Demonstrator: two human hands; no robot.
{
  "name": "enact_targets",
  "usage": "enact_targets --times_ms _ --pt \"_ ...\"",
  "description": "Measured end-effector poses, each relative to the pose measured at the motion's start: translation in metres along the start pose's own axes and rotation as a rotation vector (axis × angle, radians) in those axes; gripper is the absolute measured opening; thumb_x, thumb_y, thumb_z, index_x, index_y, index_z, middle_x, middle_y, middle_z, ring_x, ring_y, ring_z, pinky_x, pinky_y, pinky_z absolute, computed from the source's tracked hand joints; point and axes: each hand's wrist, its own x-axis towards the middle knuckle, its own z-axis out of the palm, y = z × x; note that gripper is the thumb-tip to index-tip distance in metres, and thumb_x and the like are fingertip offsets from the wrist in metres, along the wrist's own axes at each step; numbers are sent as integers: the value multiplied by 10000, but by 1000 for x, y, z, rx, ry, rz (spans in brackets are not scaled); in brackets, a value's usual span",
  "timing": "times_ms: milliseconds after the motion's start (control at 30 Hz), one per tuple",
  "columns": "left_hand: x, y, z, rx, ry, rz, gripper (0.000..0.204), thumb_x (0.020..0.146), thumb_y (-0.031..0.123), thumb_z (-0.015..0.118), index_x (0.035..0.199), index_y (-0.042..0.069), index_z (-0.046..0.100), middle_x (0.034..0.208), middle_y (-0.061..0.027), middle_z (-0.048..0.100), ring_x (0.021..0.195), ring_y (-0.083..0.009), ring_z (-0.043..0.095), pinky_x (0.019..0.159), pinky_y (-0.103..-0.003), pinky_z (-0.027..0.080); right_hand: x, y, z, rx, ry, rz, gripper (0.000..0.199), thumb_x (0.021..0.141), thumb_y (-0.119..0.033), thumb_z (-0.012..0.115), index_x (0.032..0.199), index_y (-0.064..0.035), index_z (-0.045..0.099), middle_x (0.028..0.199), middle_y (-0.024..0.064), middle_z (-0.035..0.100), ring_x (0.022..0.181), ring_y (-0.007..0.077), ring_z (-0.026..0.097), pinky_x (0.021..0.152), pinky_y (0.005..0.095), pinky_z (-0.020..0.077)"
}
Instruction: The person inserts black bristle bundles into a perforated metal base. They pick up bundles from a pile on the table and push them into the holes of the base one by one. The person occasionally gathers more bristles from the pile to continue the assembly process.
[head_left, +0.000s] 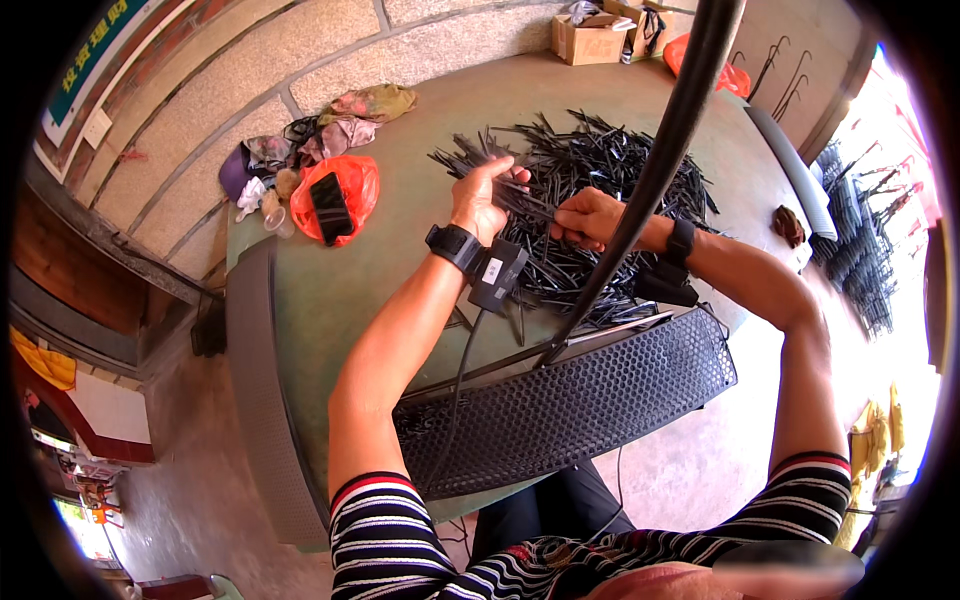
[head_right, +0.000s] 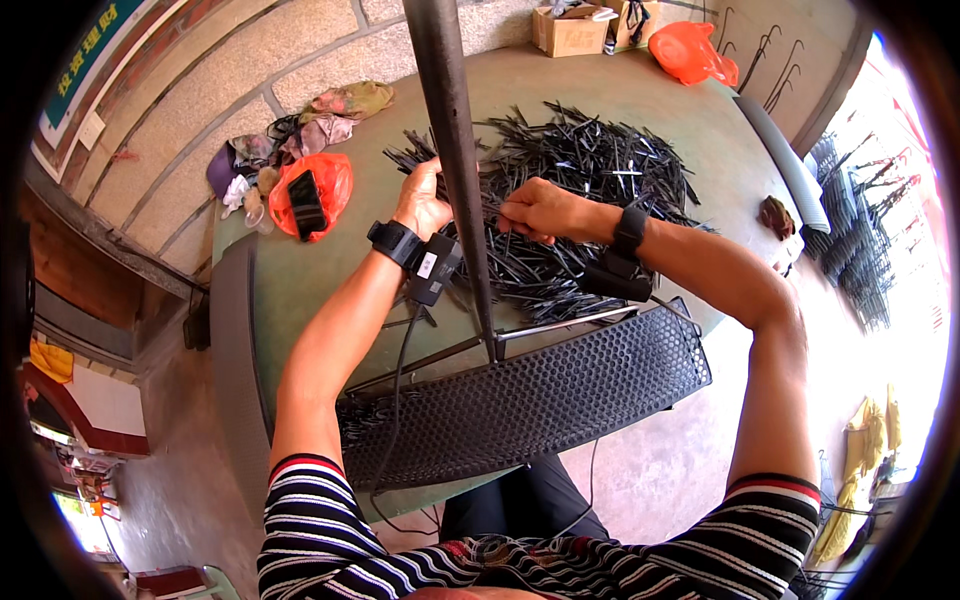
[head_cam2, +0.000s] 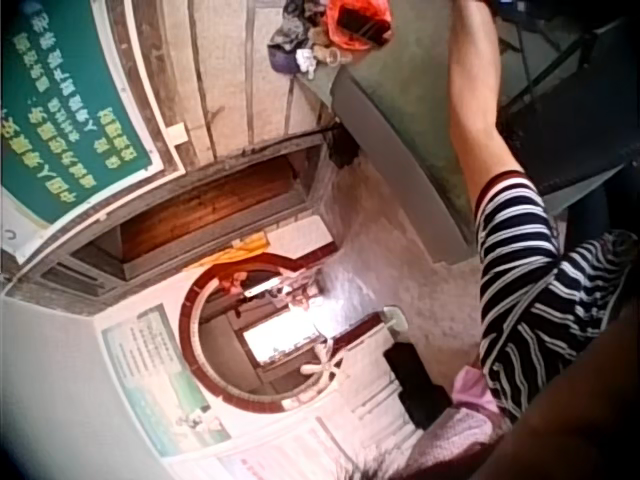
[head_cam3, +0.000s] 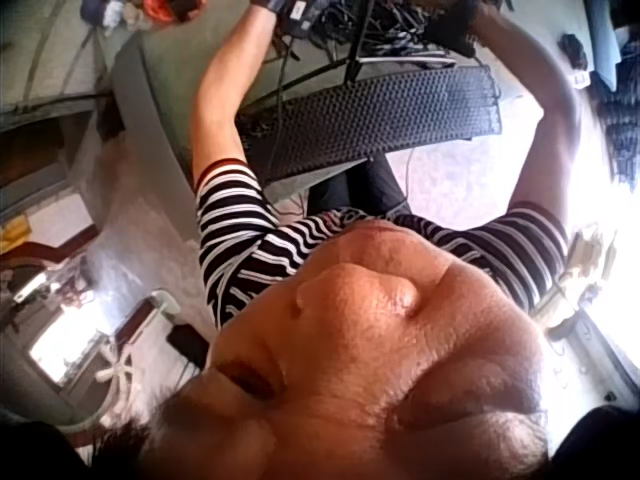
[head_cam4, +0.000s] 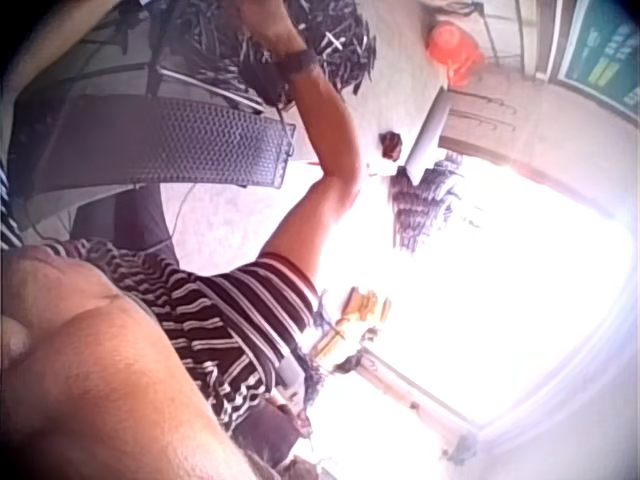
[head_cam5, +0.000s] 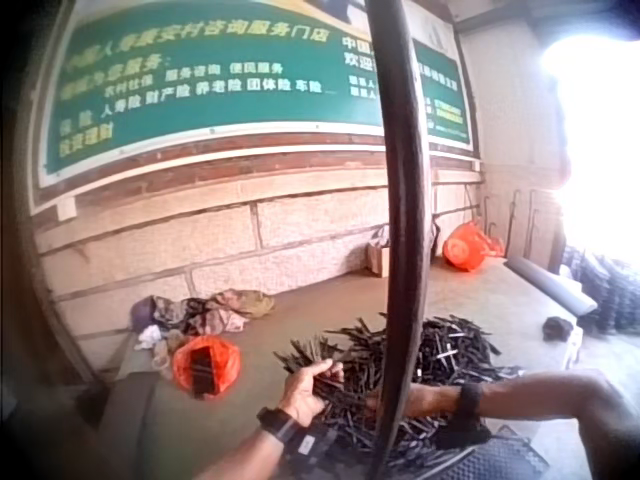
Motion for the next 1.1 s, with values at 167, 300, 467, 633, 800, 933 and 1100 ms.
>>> enact_targets --times_ms 167,300,467,633,800,933,1100 --pt "9 9 -16 47 6 -9 200 740 12 667 897 27 544 785 -119 619 662 -246 628 590 -386 516 -7 40 -25 -114 40 -153 285 936 -196 448 778 8 570 541 -2 467 416 96 466 373 229 373" --pt "0 5 -15 123 13 -89 197 747 10 653 917 17 553 813 -118 616 720 -258 651 559 -403 519 -7 24 -26 424 249 25 269 924 -199 449 787 5 558 557 15 484 418 113 483 368 243 407" --pt "-23 -11 10 258 -199 -148 214 840 271 630 864 59 629 773 -25 636 761 -191 638 634 -323 518 27 -18 1 -107 352 3 283 904 -181 453 772 44 565 567 87 548 429 175 560 370 298 466" --pt "-41 -15 32 333 12 -36 204 803 273 660 841 74 637 763 -2 603 636 -137 540 566 -286 431 34 -15 3 -510 147 -134 329 893 -157 391 773 104 552 592 169 605 469 258 623 402 333 516" --pt "-7 -12 -13 223 -10 9 127 812 143 610 859 26 608 834 -100 616 665 -222 588 641 -365 507 10 -14 -29 -729 128 -84 290 863 -228 549 920 52 596 668 144 622 563 204 630 479 292 505" --pt "-25 21 -20 76 60 -51 122 782 -7 615 877 -12 538 756 -146 600 637 -264 609 549 -400 541 -89 -40 -80 -395 496 105 323 864 -259 599 1040 11 597 796 51 611 577 94 592 501 215 502" --pt "-87 65 -13 156 -15 12 53 813 57 611 823 51 559 728 -95 617 636 -219 610 594 -383 527 -243 -7 -163 -484 843 181 379 858 -326 588 1017 18 593 758 63 620 521 103 590 443 203 449"
